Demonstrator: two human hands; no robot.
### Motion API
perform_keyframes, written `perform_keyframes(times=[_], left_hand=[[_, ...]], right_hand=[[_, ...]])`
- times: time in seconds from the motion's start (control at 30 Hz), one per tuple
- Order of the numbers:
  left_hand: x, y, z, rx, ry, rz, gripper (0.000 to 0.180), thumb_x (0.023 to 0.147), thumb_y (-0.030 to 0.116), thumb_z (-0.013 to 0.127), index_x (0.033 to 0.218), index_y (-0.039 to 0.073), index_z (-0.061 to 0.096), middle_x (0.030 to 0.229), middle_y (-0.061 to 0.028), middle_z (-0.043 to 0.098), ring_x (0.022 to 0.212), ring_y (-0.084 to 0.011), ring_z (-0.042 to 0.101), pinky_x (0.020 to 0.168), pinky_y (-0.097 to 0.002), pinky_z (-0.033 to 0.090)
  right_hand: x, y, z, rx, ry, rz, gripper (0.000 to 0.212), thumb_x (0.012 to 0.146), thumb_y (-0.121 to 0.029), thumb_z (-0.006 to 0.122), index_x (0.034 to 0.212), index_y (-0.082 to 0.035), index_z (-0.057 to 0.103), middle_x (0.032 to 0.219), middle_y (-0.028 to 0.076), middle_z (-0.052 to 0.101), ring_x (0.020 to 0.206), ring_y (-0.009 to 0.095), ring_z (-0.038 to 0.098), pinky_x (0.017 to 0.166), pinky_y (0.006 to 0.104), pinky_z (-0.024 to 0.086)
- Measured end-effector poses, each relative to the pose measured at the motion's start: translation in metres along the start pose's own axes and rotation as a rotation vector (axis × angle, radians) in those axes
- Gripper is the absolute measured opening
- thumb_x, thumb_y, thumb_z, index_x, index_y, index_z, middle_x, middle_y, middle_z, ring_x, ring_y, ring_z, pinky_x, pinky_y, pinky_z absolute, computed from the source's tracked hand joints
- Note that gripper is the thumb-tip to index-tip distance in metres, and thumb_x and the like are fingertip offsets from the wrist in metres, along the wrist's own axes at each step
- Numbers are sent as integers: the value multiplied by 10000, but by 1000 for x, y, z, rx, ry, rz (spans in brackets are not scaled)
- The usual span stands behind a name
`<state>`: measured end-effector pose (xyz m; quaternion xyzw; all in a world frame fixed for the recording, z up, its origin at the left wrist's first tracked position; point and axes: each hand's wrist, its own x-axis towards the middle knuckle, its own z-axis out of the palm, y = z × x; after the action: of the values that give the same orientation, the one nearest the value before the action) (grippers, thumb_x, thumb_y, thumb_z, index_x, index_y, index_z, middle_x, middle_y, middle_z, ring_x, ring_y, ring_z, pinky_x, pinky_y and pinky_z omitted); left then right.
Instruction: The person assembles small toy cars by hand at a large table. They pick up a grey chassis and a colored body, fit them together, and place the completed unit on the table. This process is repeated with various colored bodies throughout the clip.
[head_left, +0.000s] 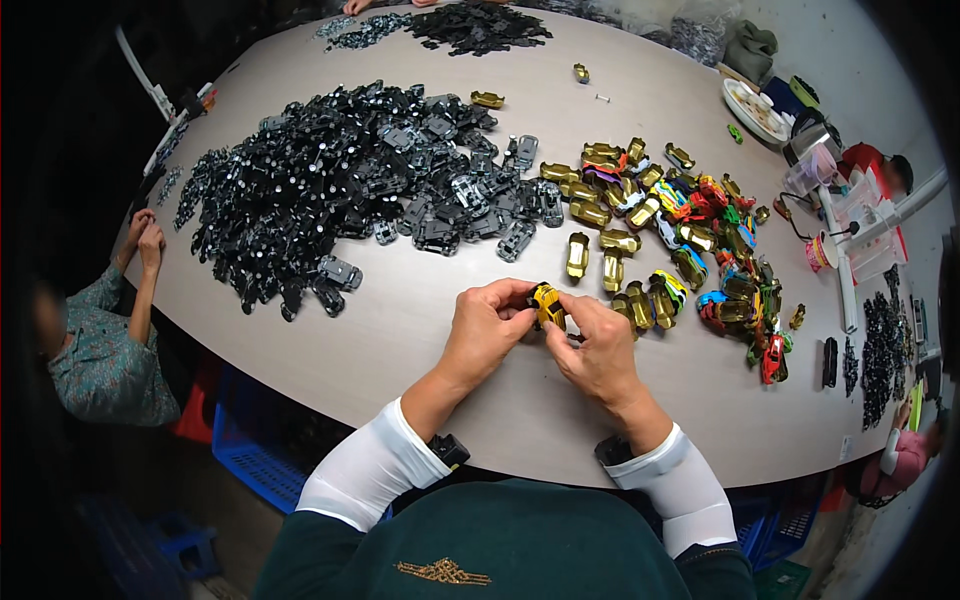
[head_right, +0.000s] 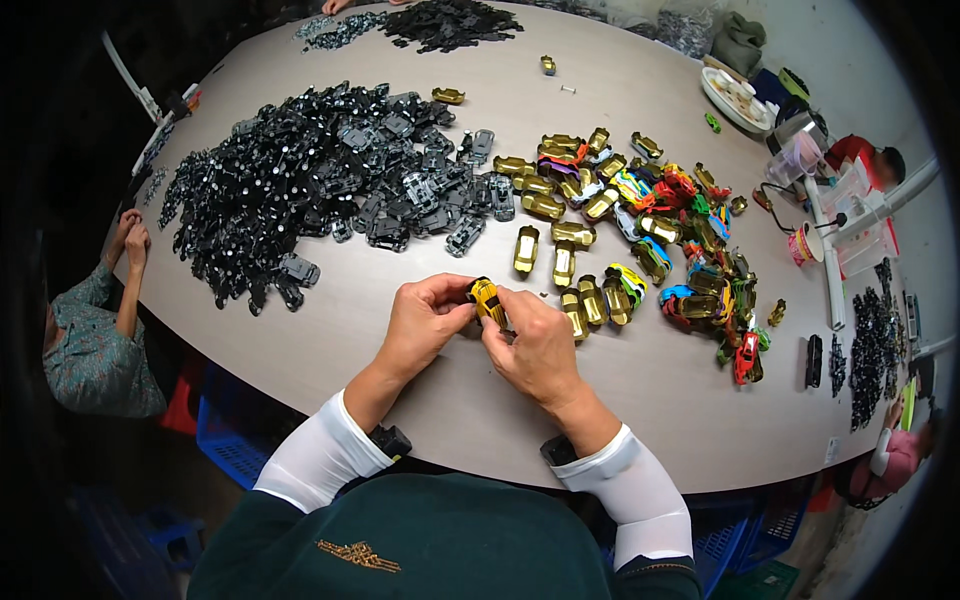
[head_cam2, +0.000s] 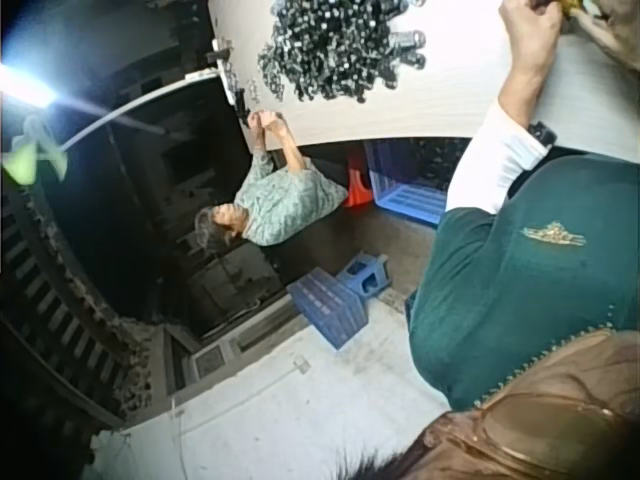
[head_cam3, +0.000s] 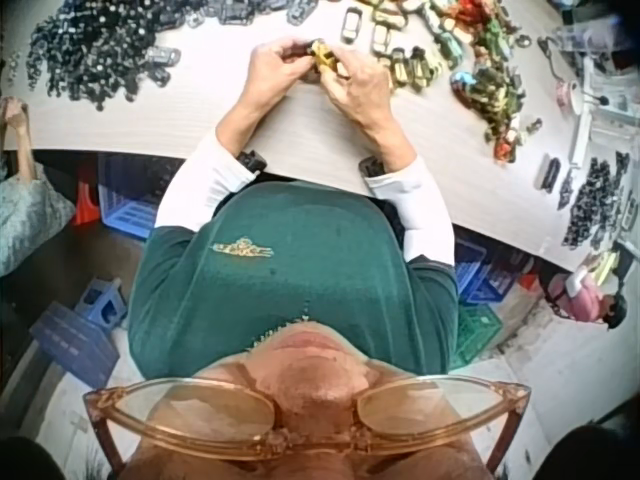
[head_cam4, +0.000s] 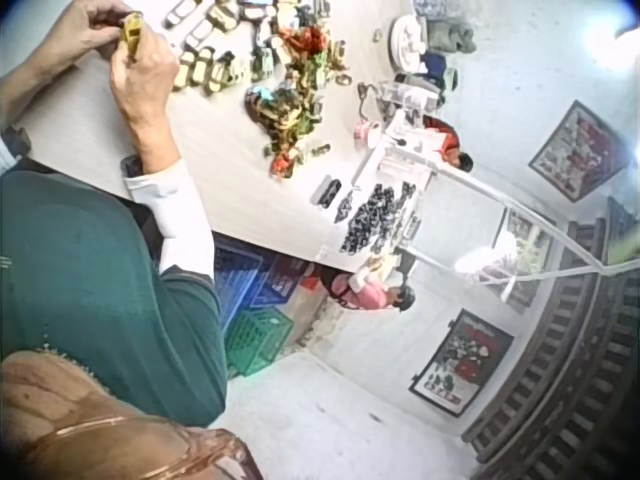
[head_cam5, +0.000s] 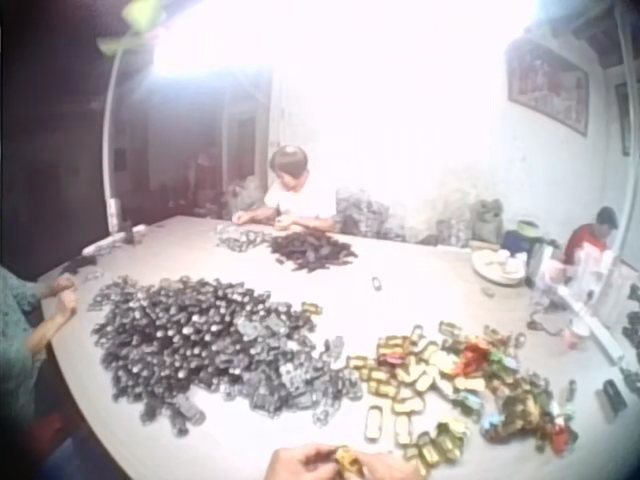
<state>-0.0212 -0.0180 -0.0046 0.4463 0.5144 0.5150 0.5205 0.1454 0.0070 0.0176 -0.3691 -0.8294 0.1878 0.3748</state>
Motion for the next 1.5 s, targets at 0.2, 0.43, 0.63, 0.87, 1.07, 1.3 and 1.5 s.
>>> perform_keyframes(times=[0.2,0.43,0.63,0.87,1.07,1.3,1.5], left_hand=[[-2,1,3,-42,-67,94,234,825,-40,662,1056,-55,626,968,-97,679,856,-106,648,781,-228,538],[0,4,5,-367,44,78,196,796,-26,720,910,21,568,945,-45,612,856,-70,592,718,-199,515],[-6,8,9,-159,-159,69,226,816,21,716,990,15,572,962,-11,600,895,-82,589,788,-207,507],[2,16,2,-320,-156,-24,292,936,93,588,1206,-19,601,1064,-107,673,910,-131,646,767,-262,551],[2,7,4,-402,-108,-50,230,922,68,605,1131,-11,658,1011,-75,687,846,-109,648,732,-241,546],[4,3,4,-200,-191,123,263,932,81,593,1164,-36,633,1084,-93,663,952,-130,622,808,-246,522],[4,2,0,-372,-230,-220,310,957,124,563,1231,-21,579,1081,-66,653,954,-96,609,771,-219,519]], right_hand=[[-2,4,0,-73,-12,22,349,732,-81,667,1066,8,622,847,168,641,677,341,632,593,401,509],[1,10,0,288,49,310,362,814,-103,704,1137,24,600,860,112,679,630,187,631,608,287,507],[1,1,-12,448,36,441,399,822,-87,726,1163,56,578,824,54,684,682,51,580,526,206,452],[2,-8,-12,143,132,80,422,775,-66,742,1166,4,599,894,150,668,739,245,662,583,338,519],[1,2,-4,84,149,-82,465,763,-64,750,1201,-20,597,843,131,654,658,246,644,544,328,509],[0,5,-2,-28,173,-135,488,742,-70,762,1200,-19,601,761,110,624,585,242,607,494,336,477],[-1,12,-3,240,50,192,391,764,-109,770,1108,30,649,767,116,668,633,187,627,573,279,491]])
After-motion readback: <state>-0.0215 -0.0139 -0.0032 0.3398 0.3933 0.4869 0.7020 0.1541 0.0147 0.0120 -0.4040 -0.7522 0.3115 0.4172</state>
